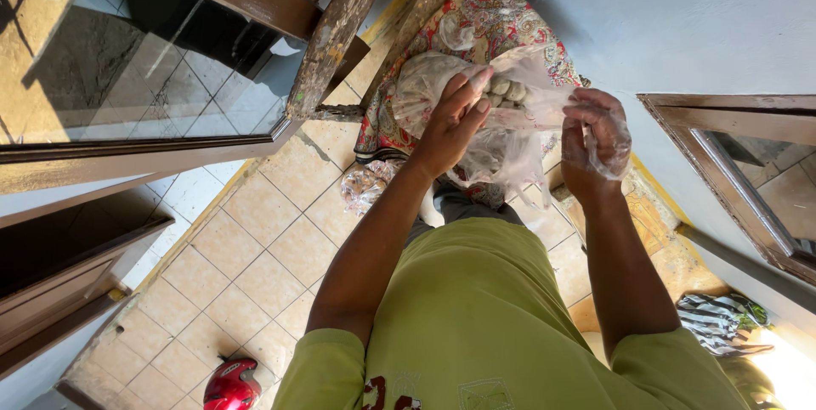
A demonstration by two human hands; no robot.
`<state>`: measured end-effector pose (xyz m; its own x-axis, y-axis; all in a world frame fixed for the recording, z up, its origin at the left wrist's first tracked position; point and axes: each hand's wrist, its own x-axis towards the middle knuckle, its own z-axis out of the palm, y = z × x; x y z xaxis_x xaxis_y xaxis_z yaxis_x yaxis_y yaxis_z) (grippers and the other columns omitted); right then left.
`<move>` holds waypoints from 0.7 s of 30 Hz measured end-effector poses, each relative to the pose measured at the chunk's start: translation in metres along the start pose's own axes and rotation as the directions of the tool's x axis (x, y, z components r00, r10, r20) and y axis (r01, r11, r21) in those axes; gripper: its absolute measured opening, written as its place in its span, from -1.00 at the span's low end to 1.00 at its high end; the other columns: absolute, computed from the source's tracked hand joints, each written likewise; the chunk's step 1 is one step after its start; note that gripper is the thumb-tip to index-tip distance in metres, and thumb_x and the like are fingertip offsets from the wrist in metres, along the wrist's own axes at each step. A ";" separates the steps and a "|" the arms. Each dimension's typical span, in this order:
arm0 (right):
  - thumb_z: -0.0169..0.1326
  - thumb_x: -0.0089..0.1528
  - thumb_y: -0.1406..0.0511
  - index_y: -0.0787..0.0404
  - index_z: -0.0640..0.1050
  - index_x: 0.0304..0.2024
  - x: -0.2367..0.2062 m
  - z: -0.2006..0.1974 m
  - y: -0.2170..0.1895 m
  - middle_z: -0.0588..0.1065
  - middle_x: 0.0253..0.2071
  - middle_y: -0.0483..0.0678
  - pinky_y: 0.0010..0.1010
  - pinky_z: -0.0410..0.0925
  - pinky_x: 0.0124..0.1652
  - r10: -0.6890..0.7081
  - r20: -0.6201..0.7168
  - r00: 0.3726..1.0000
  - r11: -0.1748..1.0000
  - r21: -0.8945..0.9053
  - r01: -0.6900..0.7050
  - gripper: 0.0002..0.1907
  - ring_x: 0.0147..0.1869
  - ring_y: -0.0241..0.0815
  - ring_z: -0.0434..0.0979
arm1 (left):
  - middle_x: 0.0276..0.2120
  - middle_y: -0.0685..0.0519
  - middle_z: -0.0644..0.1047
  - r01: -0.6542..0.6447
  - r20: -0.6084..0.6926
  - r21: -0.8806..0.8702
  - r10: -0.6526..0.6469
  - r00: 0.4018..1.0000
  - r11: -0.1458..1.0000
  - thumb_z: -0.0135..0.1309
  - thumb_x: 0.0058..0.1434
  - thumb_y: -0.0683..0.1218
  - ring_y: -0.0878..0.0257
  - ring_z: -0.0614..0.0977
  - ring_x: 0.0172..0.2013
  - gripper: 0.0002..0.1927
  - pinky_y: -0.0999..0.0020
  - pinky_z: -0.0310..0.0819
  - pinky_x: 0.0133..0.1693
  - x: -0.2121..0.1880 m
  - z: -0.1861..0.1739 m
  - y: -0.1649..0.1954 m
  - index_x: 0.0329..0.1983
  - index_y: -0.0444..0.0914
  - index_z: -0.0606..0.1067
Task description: The person picks fried food pieces one at a time from a plastic crate and places them into a clear plastic bag, then carries the filled bag to a chair, sets it down, and ties the bag closed by hand.
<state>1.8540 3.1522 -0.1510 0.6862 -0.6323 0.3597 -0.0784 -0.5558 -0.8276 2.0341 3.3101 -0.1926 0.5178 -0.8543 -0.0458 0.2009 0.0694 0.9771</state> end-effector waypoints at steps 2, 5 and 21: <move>0.13 0.33 0.64 0.28 0.53 -0.11 -0.004 -0.003 -0.005 0.48 0.15 0.11 -0.30 0.50 0.13 -0.036 -0.028 0.999 0.997 -0.068 0.034 -0.78 0.23 -0.08 0.56 | 0.40 0.11 0.25 -0.014 0.040 -0.011 0.014 0.999 1.000 -0.07 0.55 -0.10 0.40 0.45 -0.06 -0.55 0.42 0.46 -0.05 0.010 0.003 0.005 0.48 -0.21 0.31; 0.13 0.29 0.65 0.29 0.52 -0.16 -0.021 -0.008 -0.003 0.48 0.12 0.11 -0.27 0.49 0.08 -0.069 -0.055 0.996 0.990 -0.123 0.062 -0.78 0.18 -0.05 0.57 | 0.47 0.08 0.23 0.010 0.085 0.012 -0.011 0.996 1.000 -0.10 0.57 -0.05 0.38 0.48 -0.05 -0.55 0.42 0.47 -0.06 0.020 0.000 0.000 0.48 -0.19 0.33; -0.04 0.31 0.56 0.24 0.50 -0.05 -0.106 0.000 0.104 0.38 0.26 0.06 -0.41 0.43 -0.01 0.542 -0.114 0.833 0.838 -0.005 -0.546 -0.77 0.15 -0.15 0.50 | 0.32 0.06 0.39 0.157 0.130 0.087 -0.168 0.977 0.984 -0.13 0.52 0.00 0.33 0.52 -0.06 -0.49 0.39 0.50 -0.03 0.056 -0.014 -0.101 0.50 -0.22 0.26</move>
<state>1.7728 3.1613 -0.2751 0.4464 -0.8893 -0.0995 -0.4436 -0.1234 -0.8877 2.0549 3.2623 -0.2972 0.3638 -0.9136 -0.1816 0.2065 -0.1110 0.9721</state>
